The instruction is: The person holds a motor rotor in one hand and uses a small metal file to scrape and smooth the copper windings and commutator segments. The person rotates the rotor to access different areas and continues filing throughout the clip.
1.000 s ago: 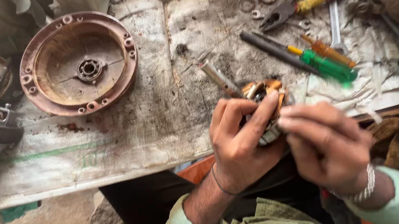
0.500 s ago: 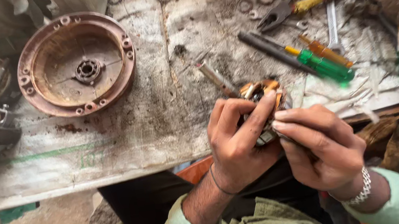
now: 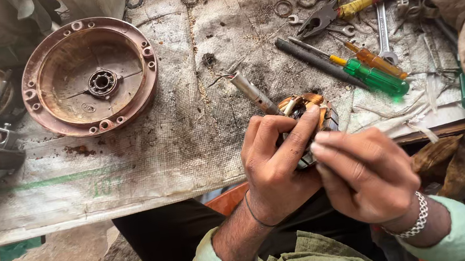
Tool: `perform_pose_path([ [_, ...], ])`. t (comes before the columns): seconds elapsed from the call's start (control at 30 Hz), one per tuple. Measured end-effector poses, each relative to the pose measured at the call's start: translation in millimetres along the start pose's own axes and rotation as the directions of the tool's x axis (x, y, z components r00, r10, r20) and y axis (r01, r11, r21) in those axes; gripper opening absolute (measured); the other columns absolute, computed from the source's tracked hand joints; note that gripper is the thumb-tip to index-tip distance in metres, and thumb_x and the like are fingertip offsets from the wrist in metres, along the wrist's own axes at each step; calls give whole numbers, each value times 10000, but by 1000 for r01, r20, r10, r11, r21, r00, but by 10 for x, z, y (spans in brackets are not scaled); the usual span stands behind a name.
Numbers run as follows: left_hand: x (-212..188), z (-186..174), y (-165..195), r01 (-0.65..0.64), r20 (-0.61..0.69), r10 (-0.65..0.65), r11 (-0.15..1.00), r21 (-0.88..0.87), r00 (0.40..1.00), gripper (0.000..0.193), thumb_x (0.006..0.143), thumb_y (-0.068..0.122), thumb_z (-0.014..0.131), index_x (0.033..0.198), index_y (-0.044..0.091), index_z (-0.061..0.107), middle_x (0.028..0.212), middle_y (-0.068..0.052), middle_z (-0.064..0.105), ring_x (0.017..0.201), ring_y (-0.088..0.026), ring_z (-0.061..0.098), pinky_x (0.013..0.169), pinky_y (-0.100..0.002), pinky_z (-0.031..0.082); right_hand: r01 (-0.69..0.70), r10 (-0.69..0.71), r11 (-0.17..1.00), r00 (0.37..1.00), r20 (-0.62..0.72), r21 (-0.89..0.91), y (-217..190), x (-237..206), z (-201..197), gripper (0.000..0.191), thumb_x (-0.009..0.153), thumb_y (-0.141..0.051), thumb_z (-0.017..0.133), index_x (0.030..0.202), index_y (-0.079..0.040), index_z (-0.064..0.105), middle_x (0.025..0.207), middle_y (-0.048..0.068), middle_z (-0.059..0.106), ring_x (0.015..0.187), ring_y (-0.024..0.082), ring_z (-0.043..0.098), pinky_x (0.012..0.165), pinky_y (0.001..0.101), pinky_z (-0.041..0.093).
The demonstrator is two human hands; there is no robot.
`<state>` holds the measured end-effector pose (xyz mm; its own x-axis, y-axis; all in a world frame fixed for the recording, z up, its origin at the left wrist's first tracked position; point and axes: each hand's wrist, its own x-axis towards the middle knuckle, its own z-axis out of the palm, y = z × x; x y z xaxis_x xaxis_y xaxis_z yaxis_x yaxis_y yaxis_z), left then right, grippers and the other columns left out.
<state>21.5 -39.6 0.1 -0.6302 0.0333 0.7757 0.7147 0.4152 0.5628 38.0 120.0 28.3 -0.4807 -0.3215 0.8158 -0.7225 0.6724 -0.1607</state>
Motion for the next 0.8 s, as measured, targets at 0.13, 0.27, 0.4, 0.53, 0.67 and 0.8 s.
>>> perform_pose_path([
  [0.13, -16, -12, 1, 7, 22, -7, 1000, 4, 1000, 629, 734, 159, 856, 1335, 87, 684, 1021, -39, 597, 920, -222, 580, 794, -336, 516, -47, 47, 998, 999, 14, -48, -33, -14, -32, 213, 851, 53, 788, 1057, 43, 735, 1078, 173, 701, 840, 306, 704, 724, 390, 573],
  [0.27, -33, -17, -16, 1, 50, -3, 999, 39, 999, 618, 768, 122, 856, 1365, 91, 700, 1045, -31, 600, 906, -213, 579, 778, -332, 499, 150, -158, 985, 983, 94, 86, -60, -21, -25, 220, 828, 20, 798, 1038, 38, 737, 1051, 166, 707, 748, 251, 665, 641, 338, 547],
  [0.4, -30, 0, -15, 18, 4, -18, 1000, 4, 1000, 624, 744, 110, 844, 1348, 118, 686, 1018, -33, 598, 910, -218, 586, 791, -326, 517, -99, 98, 994, 995, -7, -51, -11, 4, -6, 191, 862, 67, 746, 1053, 66, 736, 1048, 172, 703, 783, 281, 680, 673, 369, 549],
  [0.53, -9, -2, -26, 9, 9, -9, 1000, -6, 1000, 620, 742, 120, 857, 1338, 107, 687, 1029, -34, 588, 886, -217, 575, 769, -329, 504, -22, 21, 999, 999, -26, -27, 41, 34, 25, 185, 864, 48, 770, 1043, 68, 732, 1054, 186, 703, 792, 275, 685, 680, 372, 554],
  [0.67, -4, 25, -21, 16, 9, -16, 1000, 15, 1000, 593, 749, 116, 865, 1318, 104, 700, 1015, -31, 591, 910, -222, 572, 745, -320, 500, -147, 150, 986, 988, -33, 78, 26, 30, 14, 145, 930, 34, 732, 1069, 64, 706, 1098, 184, 700, 941, 320, 735, 827, 401, 605],
  [0.8, 6, 37, -17, 27, 4, -27, 999, 23, 1000, 597, 747, 96, 863, 1322, 107, 703, 1030, -28, 596, 879, -210, 577, 761, -320, 505, -58, 58, 990, 998, 5, 129, 16, 11, 8, 140, 927, 10, 738, 1059, 47, 711, 1081, 187, 701, 888, 290, 722, 789, 357, 592],
])
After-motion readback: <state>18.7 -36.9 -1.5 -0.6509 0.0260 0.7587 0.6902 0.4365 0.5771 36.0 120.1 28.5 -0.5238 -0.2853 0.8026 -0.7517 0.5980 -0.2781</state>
